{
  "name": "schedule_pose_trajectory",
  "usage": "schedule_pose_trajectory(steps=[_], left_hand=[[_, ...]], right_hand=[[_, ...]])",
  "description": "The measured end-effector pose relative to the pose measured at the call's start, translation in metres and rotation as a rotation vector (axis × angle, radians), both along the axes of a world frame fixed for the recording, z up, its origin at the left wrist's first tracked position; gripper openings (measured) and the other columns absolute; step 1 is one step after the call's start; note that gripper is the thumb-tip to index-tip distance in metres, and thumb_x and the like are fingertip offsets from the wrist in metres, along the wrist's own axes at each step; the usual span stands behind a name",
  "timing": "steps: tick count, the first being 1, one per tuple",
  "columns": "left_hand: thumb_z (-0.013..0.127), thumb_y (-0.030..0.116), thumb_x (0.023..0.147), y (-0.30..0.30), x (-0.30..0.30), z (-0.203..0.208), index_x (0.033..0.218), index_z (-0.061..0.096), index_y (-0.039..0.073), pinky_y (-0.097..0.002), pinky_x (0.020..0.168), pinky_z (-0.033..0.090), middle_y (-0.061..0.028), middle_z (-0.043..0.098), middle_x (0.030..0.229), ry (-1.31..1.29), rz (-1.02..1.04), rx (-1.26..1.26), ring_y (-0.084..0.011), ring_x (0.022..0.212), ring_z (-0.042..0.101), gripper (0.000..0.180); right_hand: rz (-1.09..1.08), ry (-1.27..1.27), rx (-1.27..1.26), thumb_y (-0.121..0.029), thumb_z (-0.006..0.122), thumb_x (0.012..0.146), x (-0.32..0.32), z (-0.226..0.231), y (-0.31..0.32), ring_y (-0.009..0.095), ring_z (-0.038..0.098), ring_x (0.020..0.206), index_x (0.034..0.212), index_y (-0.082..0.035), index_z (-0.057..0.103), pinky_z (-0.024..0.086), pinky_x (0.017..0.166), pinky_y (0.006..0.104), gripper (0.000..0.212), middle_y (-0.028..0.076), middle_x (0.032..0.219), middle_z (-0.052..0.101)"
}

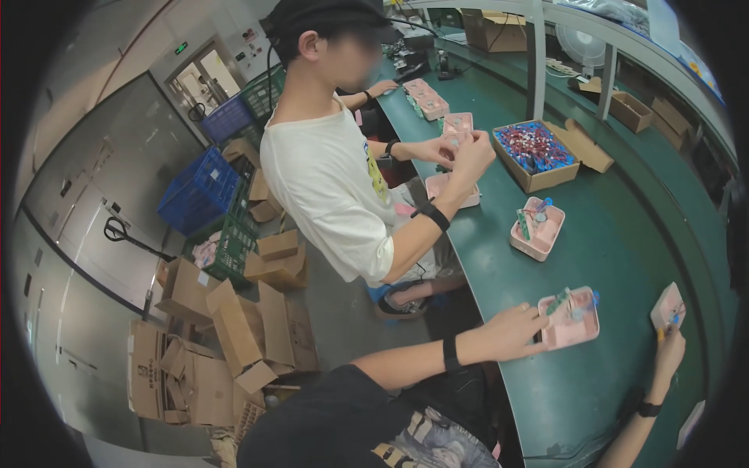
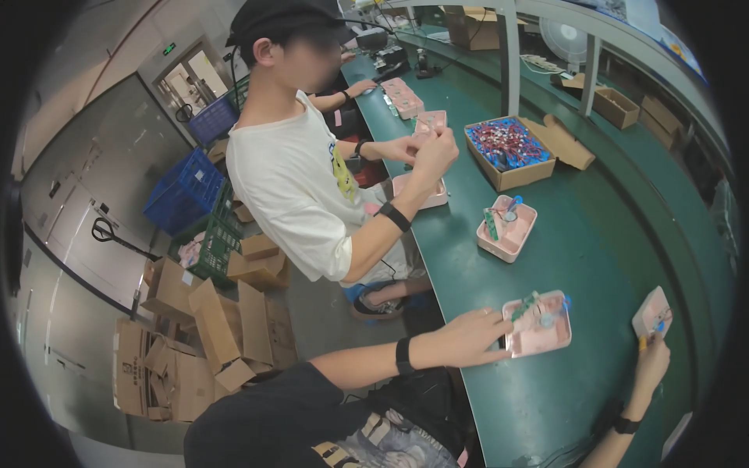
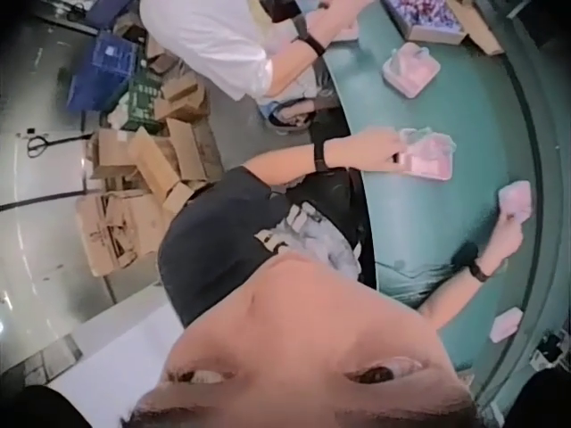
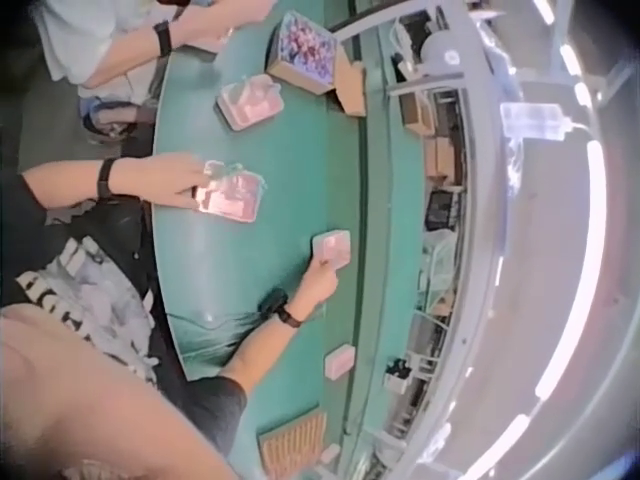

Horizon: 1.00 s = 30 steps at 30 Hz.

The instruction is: The person assembles electronic devices by placing a circuit board and a battery into a pink plastic housing and pressing them into place. They repeat this process for multiple units, setting each completed housing aside on the workbench.

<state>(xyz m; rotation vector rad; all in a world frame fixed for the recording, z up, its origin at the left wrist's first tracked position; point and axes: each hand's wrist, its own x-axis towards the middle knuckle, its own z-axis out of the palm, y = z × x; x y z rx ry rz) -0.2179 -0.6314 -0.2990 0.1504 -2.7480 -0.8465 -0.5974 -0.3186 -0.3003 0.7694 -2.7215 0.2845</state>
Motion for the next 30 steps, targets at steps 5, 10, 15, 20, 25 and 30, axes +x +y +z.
schedule_pose_trajectory(steps=[5,10,15,20,25,30], left_hand=[[0.072,0.040,0.096,0.015,0.031,0.006,0.112,0.060,0.004,-0.0473,0.090,0.052,-0.0172,0.062,0.104,0.041,-0.057,0.015,-0.0370,0.097,0.062,0.041],[0.072,0.038,0.095,0.020,0.034,0.001,0.108,0.062,0.005,-0.0461,0.091,0.051,-0.0156,0.063,0.103,0.116,-0.067,0.058,-0.0361,0.098,0.062,0.038],[0.072,0.028,0.085,0.002,0.011,0.014,0.095,0.066,0.005,-0.0535,0.085,0.051,-0.0177,0.069,0.099,0.002,-0.164,0.083,-0.0424,0.095,0.066,0.026],[0.077,0.018,0.089,-0.026,-0.004,0.011,0.099,0.075,0.006,-0.0472,0.089,0.054,-0.0133,0.072,0.107,0.135,-0.121,0.112,-0.0355,0.101,0.068,0.016],[0.076,0.013,0.091,-0.019,-0.023,0.007,0.102,0.077,0.004,-0.0453,0.088,0.054,-0.0116,0.073,0.112,0.075,-0.082,0.172,-0.0338,0.100,0.067,0.015],[0.077,0.012,0.090,-0.006,-0.023,0.004,0.103,0.076,0.003,-0.0464,0.089,0.055,-0.0107,0.072,0.111,0.113,0.000,0.172,-0.0322,0.101,0.068,0.015]], right_hand=[[-0.097,-0.011,-0.135,-0.014,0.072,0.100,-0.047,-0.039,0.036,0.041,0.075,0.100,0.128,0.000,0.071,0.058,0.085,0.0485,0.031,0.024,0.105,0.077],[0.034,-0.144,-0.223,-0.011,0.068,0.103,-0.027,-0.025,0.031,0.041,0.075,0.101,0.141,-0.002,0.065,0.057,0.087,0.0454,0.039,0.024,0.112,0.076],[0.504,-0.586,-0.126,-0.016,0.076,0.096,0.116,0.100,-0.059,0.029,0.071,0.114,0.136,-0.002,0.069,0.053,0.101,0.0378,0.043,0.016,0.125,0.074],[0.982,-0.759,-0.172,-0.024,0.078,0.096,0.156,0.088,-0.121,0.036,0.068,0.118,0.135,-0.004,0.070,0.053,0.104,0.0430,0.045,0.016,0.128,0.071],[0.987,-0.748,-0.071,-0.021,0.078,0.094,0.169,0.077,-0.114,0.033,0.067,0.114,0.136,-0.006,0.069,0.055,0.099,0.0427,0.045,0.013,0.120,0.070],[1.040,-0.738,0.023,-0.017,0.078,0.092,0.175,0.072,-0.109,0.031,0.067,0.111,0.129,-0.006,0.072,0.056,0.095,0.0427,0.038,0.012,0.116,0.069]])
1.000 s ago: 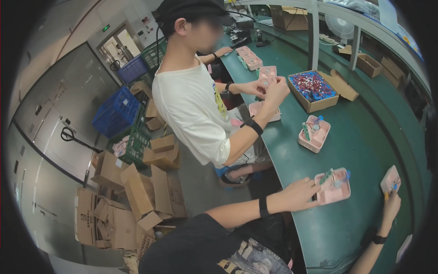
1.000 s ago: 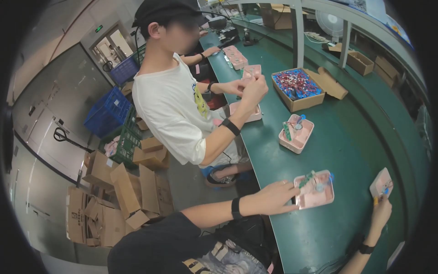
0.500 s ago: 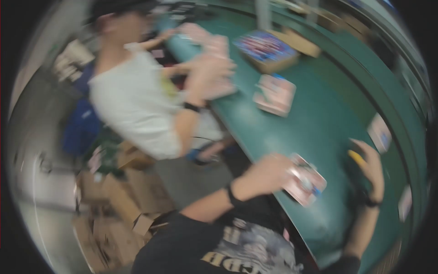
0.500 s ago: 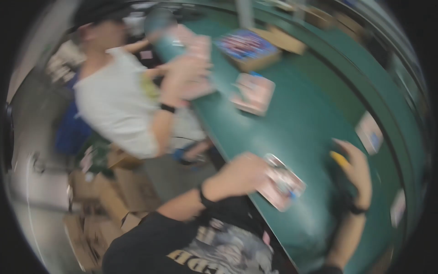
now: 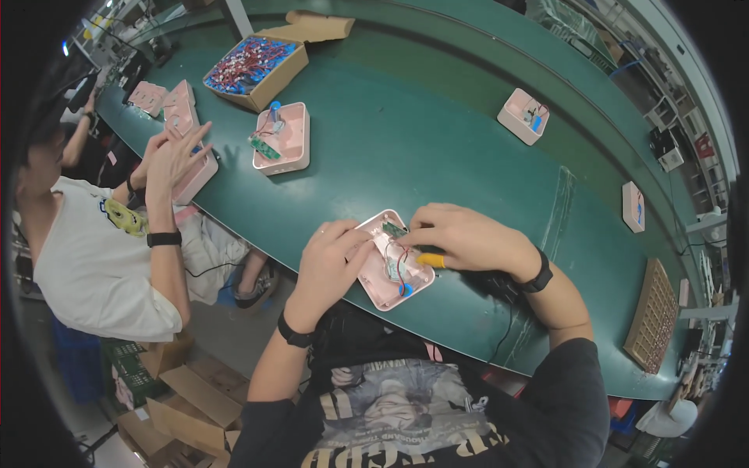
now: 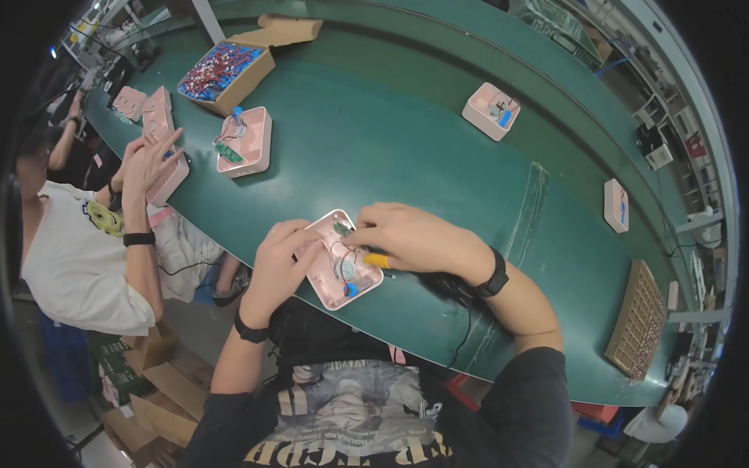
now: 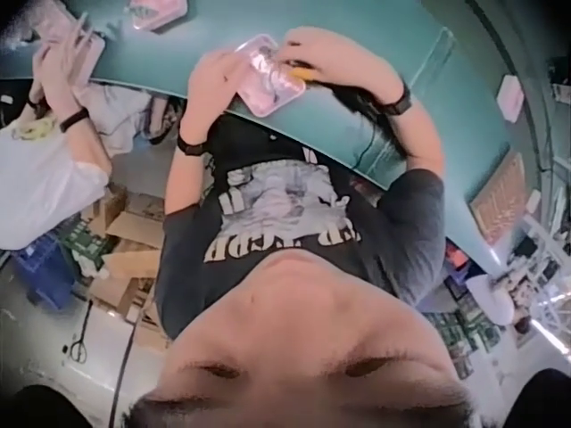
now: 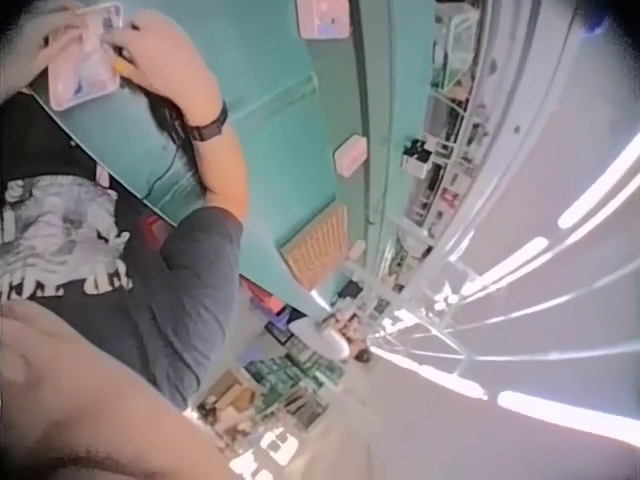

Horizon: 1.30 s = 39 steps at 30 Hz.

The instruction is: The person assembles electronic devices by placing a circuit board and a battery into a pink plastic housing and pressing them into place. They repeat this process for multiple units, setting each completed housing aside on the workbench.

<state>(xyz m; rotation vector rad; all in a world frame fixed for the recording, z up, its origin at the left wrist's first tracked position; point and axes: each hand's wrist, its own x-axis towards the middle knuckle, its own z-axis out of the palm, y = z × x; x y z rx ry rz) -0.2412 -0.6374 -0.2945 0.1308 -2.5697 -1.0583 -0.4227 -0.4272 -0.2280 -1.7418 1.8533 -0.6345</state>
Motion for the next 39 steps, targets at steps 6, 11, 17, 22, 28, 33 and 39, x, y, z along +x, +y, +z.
schedule_pose_trajectory(steps=[6,11,17,22,28,33,39], left_hand=[[0.075,0.009,0.091,0.001,-0.001,-0.005,0.103,0.075,0.003,-0.0451,0.093,0.055,-0.0145,0.072,0.115,0.040,0.015,0.001,-0.0350,0.106,0.068,0.013],[0.073,0.009,0.094,0.004,-0.008,-0.002,0.102,0.075,0.001,-0.0433,0.097,0.054,-0.0179,0.071,0.124,0.067,0.013,0.135,-0.0378,0.112,0.066,0.011],[0.072,0.011,0.096,0.002,-0.007,-0.018,0.100,0.076,0.000,-0.0427,0.104,0.050,-0.0169,0.071,0.131,0.028,0.018,0.235,-0.0361,0.119,0.064,0.012],[0.072,0.012,0.097,0.002,-0.003,-0.027,0.099,0.077,0.000,-0.0424,0.107,0.048,-0.0158,0.070,0.134,-0.049,0.085,0.350,-0.0347,0.125,0.061,0.013],[0.076,0.016,0.095,0.006,-0.001,-0.025,0.113,0.075,0.000,-0.0425,0.112,0.046,-0.0179,0.067,0.138,-0.065,0.071,0.527,-0.0365,0.129,0.060,0.024],[0.078,0.018,0.090,0.021,0.031,-0.004,0.132,0.066,0.001,-0.0484,0.119,0.041,-0.0198,0.065,0.139,-0.096,0.249,0.370,-0.0390,0.130,0.060,0.047],[0.076,0.015,0.083,0.031,0.039,-0.017,0.147,0.056,0.001,-0.0583,0.124,0.032,-0.0214,0.064,0.138,-0.092,0.165,0.187,-0.0395,0.131,0.060,0.068]], right_hand=[[0.017,0.110,-0.211,-0.010,0.076,0.090,0.000,-0.018,-0.003,0.033,0.068,0.104,0.114,-0.005,0.071,0.056,0.091,0.0445,0.026,0.011,0.110,0.068],[0.030,0.010,-0.275,-0.012,0.077,0.092,-0.002,-0.029,-0.010,0.031,0.071,0.102,0.113,-0.007,0.072,0.059,0.086,0.0414,0.022,0.010,0.116,0.071],[-0.068,-0.029,-0.406,-0.011,0.078,0.092,-0.004,-0.043,-0.014,0.031,0.073,0.100,0.111,-0.006,0.073,0.061,0.084,0.0400,0.021,0.011,0.119,0.074],[-0.045,0.026,-0.475,-0.013,0.081,0.090,-0.009,-0.057,-0.015,0.030,0.074,0.101,0.109,-0.005,0.073,0.061,0.084,0.0394,0.021,0.011,0.121,0.074],[-0.004,0.128,-0.508,-0.015,0.082,0.089,-0.010,-0.062,-0.014,0.029,0.075,0.100,0.104,-0.005,0.073,0.062,0.082,0.0397,0.020,0.010,0.120,0.075],[0.059,0.274,-0.576,-0.013,0.083,0.086,-0.015,-0.054,-0.013,0.030,0.075,0.090,0.099,-0.004,0.072,0.062,0.075,0.0397,0.020,0.012,0.116,0.075],[0.064,0.473,-0.616,-0.009,0.084,0.084,-0.014,-0.042,-0.015,0.030,0.075,0.083,0.096,-0.001,0.070,0.062,0.069,0.0382,0.020,0.017,0.112,0.076]])
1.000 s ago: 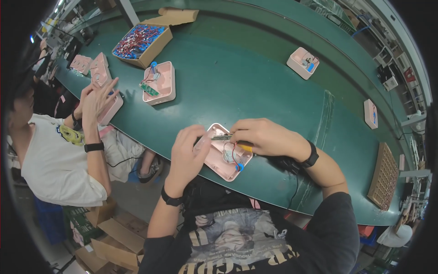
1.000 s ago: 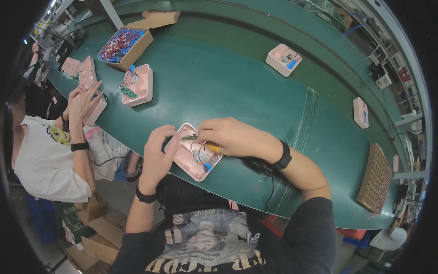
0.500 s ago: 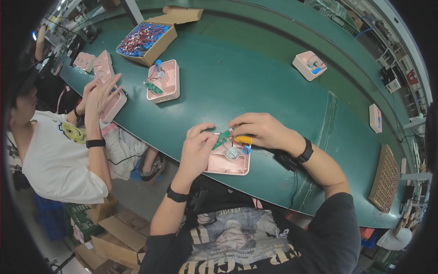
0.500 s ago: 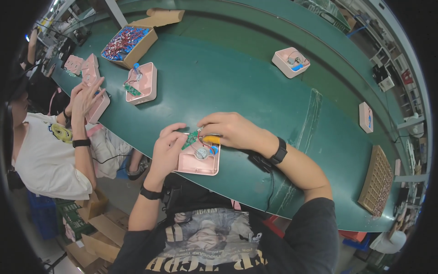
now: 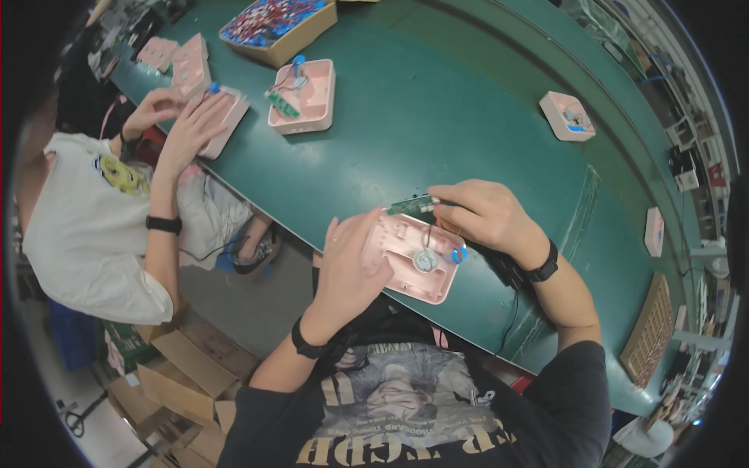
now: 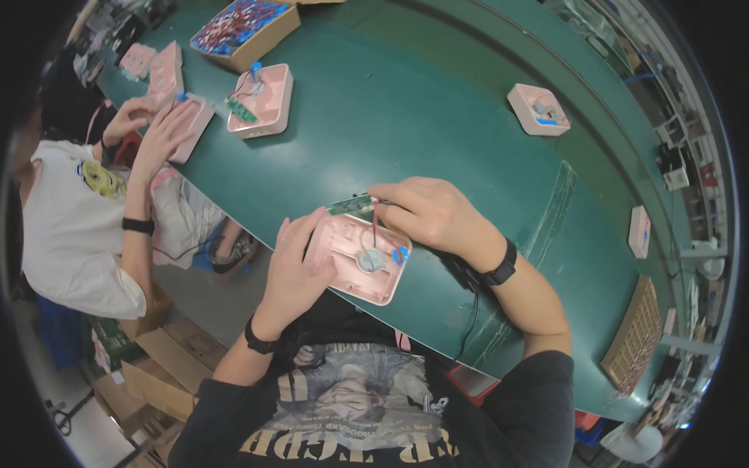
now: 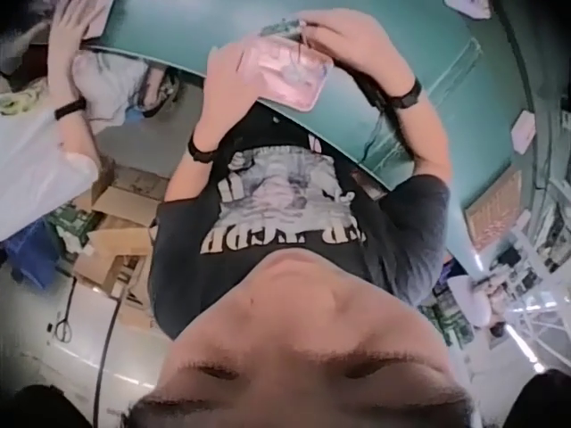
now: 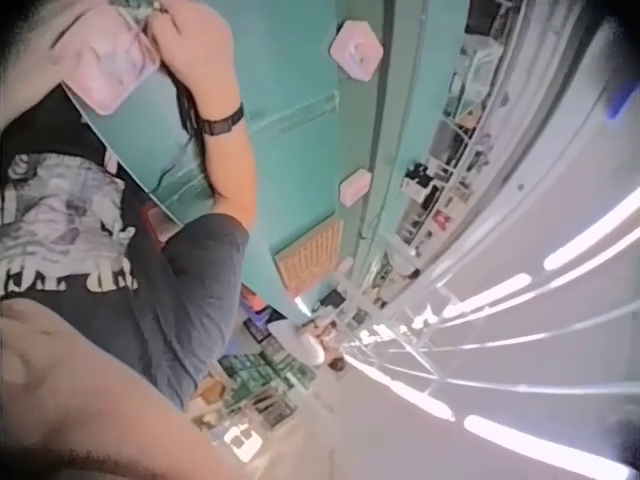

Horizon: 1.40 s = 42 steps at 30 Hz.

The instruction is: The person assembles electronic devices by placing a circuit board and a battery into a pink plastic housing and pressing them into place. They repeat this process for multiple units, setting each completed housing aside on the workbench.

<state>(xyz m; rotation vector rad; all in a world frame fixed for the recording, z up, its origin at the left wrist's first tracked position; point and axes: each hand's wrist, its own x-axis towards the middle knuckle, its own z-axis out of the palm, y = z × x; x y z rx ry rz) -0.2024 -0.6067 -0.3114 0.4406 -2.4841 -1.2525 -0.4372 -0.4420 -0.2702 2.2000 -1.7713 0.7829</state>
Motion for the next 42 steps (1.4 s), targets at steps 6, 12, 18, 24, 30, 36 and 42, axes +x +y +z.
schedule_pose_trajectory(steps=[6,12,18,24,30,36,42], left_hand=[[0.076,0.015,0.083,-0.010,-0.005,-0.006,0.150,0.056,0.002,-0.0590,0.125,0.030,-0.0202,0.066,0.136,0.037,-0.069,0.036,-0.0378,0.131,0.060,0.071],[0.080,0.013,0.080,-0.011,-0.009,-0.009,0.138,0.063,0.001,-0.0546,0.122,0.037,-0.0176,0.069,0.127,0.083,0.011,0.148,-0.0335,0.121,0.066,0.062],[0.083,0.013,0.078,-0.011,-0.015,-0.007,0.127,0.068,0.001,-0.0483,0.103,0.052,-0.0130,0.068,0.107,0.149,0.071,0.116,-0.0296,0.102,0.067,0.052],[0.086,0.014,0.077,0.015,-0.002,0.027,0.106,0.075,0.008,-0.0394,0.071,0.053,-0.0046,0.065,0.086,0.412,0.019,-0.348,-0.0217,0.076,0.065,0.031],[0.087,0.014,0.077,0.043,-0.036,0.035,0.088,0.075,0.010,-0.0353,0.060,0.049,0.0002,0.062,0.071,0.219,-0.074,-0.495,-0.0168,0.061,0.062,0.018],[0.085,0.025,0.084,0.044,-0.038,0.022,0.090,0.075,0.007,-0.0348,0.054,0.050,-0.0044,0.062,0.063,0.196,-0.082,-0.186,-0.0206,0.055,0.065,0.021],[0.083,0.028,0.090,0.031,-0.035,0.050,0.087,0.072,0.004,-0.0358,0.053,0.051,-0.0069,0.068,0.066,0.010,-0.085,0.367,-0.0229,0.056,0.068,0.026]], right_hand=[[-0.047,0.076,-0.103,-0.006,0.086,0.081,0.006,0.001,-0.003,0.030,0.076,0.082,0.096,-0.001,0.070,0.062,0.068,0.0369,0.022,0.018,0.111,0.077],[-0.154,-0.202,-0.070,-0.005,0.089,0.080,0.016,-0.003,-0.010,0.030,0.076,0.083,0.097,-0.001,0.072,0.062,0.069,0.0354,0.025,0.019,0.113,0.077],[-0.116,-0.174,-0.098,-0.009,0.087,0.083,0.015,-0.002,-0.013,0.027,0.076,0.083,0.095,-0.002,0.072,0.062,0.070,0.0339,0.020,0.016,0.115,0.077],[-0.082,-0.367,0.039,-0.007,0.086,0.085,0.014,-0.012,-0.021,0.025,0.077,0.086,0.094,-0.002,0.072,0.062,0.071,0.0321,0.017,0.017,0.116,0.077],[-0.104,-0.429,0.043,-0.007,0.085,0.086,0.022,-0.019,-0.019,0.024,0.076,0.085,0.092,-0.002,0.072,0.062,0.071,0.0317,0.016,0.015,0.116,0.076],[-0.123,-0.470,0.030,-0.008,0.084,0.088,0.027,-0.012,-0.021,0.021,0.075,0.082,0.091,-0.003,0.073,0.062,0.068,0.0302,0.013,0.012,0.116,0.076],[-0.171,-0.547,0.205,-0.009,0.083,0.088,0.020,-0.001,-0.018,0.020,0.074,0.081,0.092,-0.005,0.073,0.060,0.066,0.0310,0.011,0.009,0.116,0.076]])
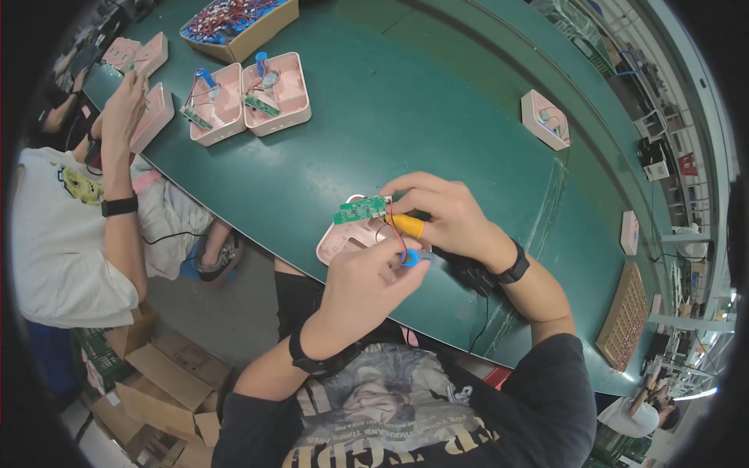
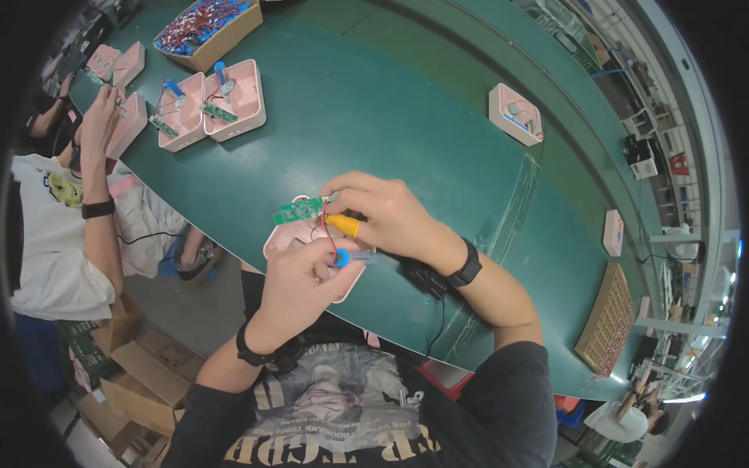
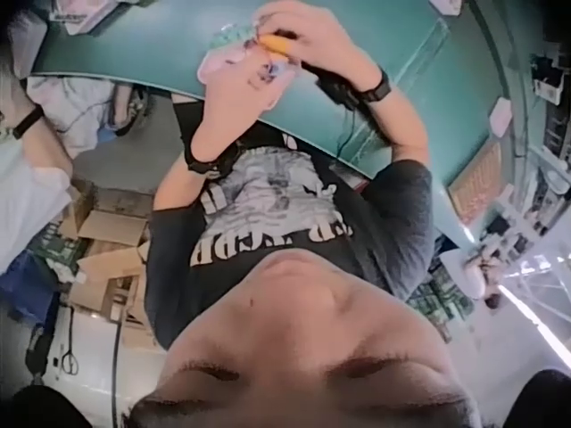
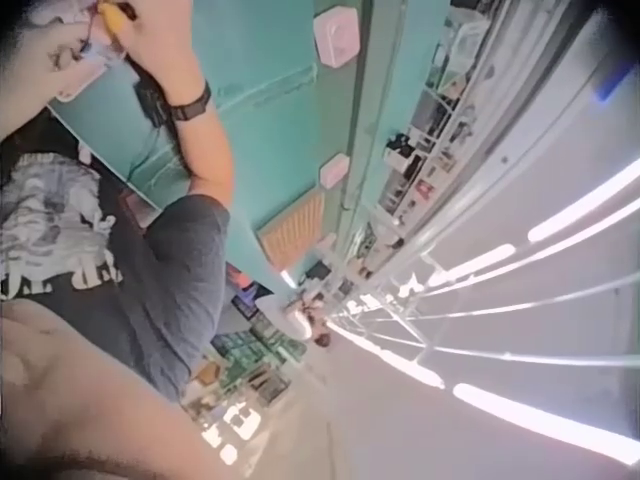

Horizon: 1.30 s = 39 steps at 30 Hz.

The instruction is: The person assembles electronic devices by placing a circuit board and a battery into a pink plastic housing and pressing them into place. They repeat this process for multiple units, setting each completed housing aside on the workbench.

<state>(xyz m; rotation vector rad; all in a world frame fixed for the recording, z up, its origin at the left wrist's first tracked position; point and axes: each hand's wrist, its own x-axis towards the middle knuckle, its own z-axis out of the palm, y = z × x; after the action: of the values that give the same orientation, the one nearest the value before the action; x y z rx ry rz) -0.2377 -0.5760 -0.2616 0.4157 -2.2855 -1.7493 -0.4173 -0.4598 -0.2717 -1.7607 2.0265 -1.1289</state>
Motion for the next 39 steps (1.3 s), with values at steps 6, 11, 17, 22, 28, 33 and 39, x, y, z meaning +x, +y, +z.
schedule_pose_trajectory(steps=[6,11,17,22,28,33,39], left_hand=[[0.084,0.030,0.091,0.004,0.004,-0.017,0.089,0.073,0.005,-0.0361,0.052,0.052,-0.0081,0.069,0.068,0.023,-0.161,-0.335,-0.0243,0.055,0.068,0.027],[0.087,0.034,0.087,0.004,0.014,-0.011,0.090,0.072,0.007,-0.0382,0.052,0.051,-0.0071,0.066,0.064,0.178,-0.069,-0.479,-0.0268,0.054,0.065,0.031],[0.084,0.025,0.084,-0.055,0.030,-0.035,0.111,0.074,0.003,-0.0424,0.089,0.054,-0.0124,0.072,0.101,0.101,0.339,-0.615,-0.0341,0.104,0.068,0.037],[0.080,0.018,0.083,-0.065,0.035,-0.052,0.124,0.073,0.002,-0.0453,0.105,0.046,-0.0153,0.071,0.119,0.045,0.129,-0.430,-0.0351,0.123,0.061,0.044],[0.079,0.014,0.082,-0.081,0.025,-0.057,0.125,0.073,0.003,-0.0442,0.105,0.047,-0.0149,0.073,0.118,0.102,-0.066,-0.305,-0.0338,0.118,0.066,0.045],[0.081,0.012,0.080,-0.073,0.019,-0.061,0.121,0.074,0.005,-0.0424,0.101,0.050,-0.0131,0.075,0.112,0.136,-0.063,-0.238,-0.0325,0.108,0.070,0.042],[0.083,0.010,0.078,-0.068,0.020,-0.061,0.116,0.074,0.006,-0.0404,0.093,0.055,-0.0115,0.075,0.109,0.108,0.042,-0.201,-0.0316,0.103,0.071,0.039]], right_hand=[[0.115,0.060,0.016,-0.008,0.081,0.081,-0.002,0.004,-0.003,0.026,0.074,0.088,0.093,-0.007,0.071,0.061,0.070,0.0367,0.015,0.005,0.116,0.075],[0.210,0.208,-0.076,-0.010,0.081,0.085,-0.010,-0.003,-0.003,0.022,0.073,0.085,0.092,-0.006,0.073,0.059,0.069,0.0336,0.011,0.008,0.114,0.076],[0.163,0.203,-0.156,-0.009,0.082,0.086,-0.010,-0.011,-0.003,0.022,0.075,0.084,0.090,-0.005,0.073,0.060,0.069,0.0316,0.011,0.010,0.114,0.078],[0.029,0.080,-0.171,-0.007,0.085,0.085,-0.011,-0.008,-0.005,0.022,0.076,0.083,0.090,-0.005,0.073,0.060,0.070,0.0302,0.013,0.011,0.115,0.079],[0.106,-0.062,-0.078,-0.006,0.088,0.083,-0.013,-0.013,-0.010,0.024,0.075,0.087,0.091,-0.004,0.074,0.060,0.074,0.0316,0.016,0.011,0.114,0.079],[0.131,-0.099,0.065,-0.006,0.088,0.082,0.000,-0.001,-0.012,0.027,0.072,0.101,0.091,-0.004,0.074,0.059,0.082,0.0340,0.017,0.010,0.118,0.077],[0.090,-0.179,0.184,-0.005,0.087,0.079,0.009,0.003,-0.013,0.029,0.068,0.110,0.092,-0.004,0.076,0.057,0.088,0.0355,0.016,0.010,0.122,0.075]])
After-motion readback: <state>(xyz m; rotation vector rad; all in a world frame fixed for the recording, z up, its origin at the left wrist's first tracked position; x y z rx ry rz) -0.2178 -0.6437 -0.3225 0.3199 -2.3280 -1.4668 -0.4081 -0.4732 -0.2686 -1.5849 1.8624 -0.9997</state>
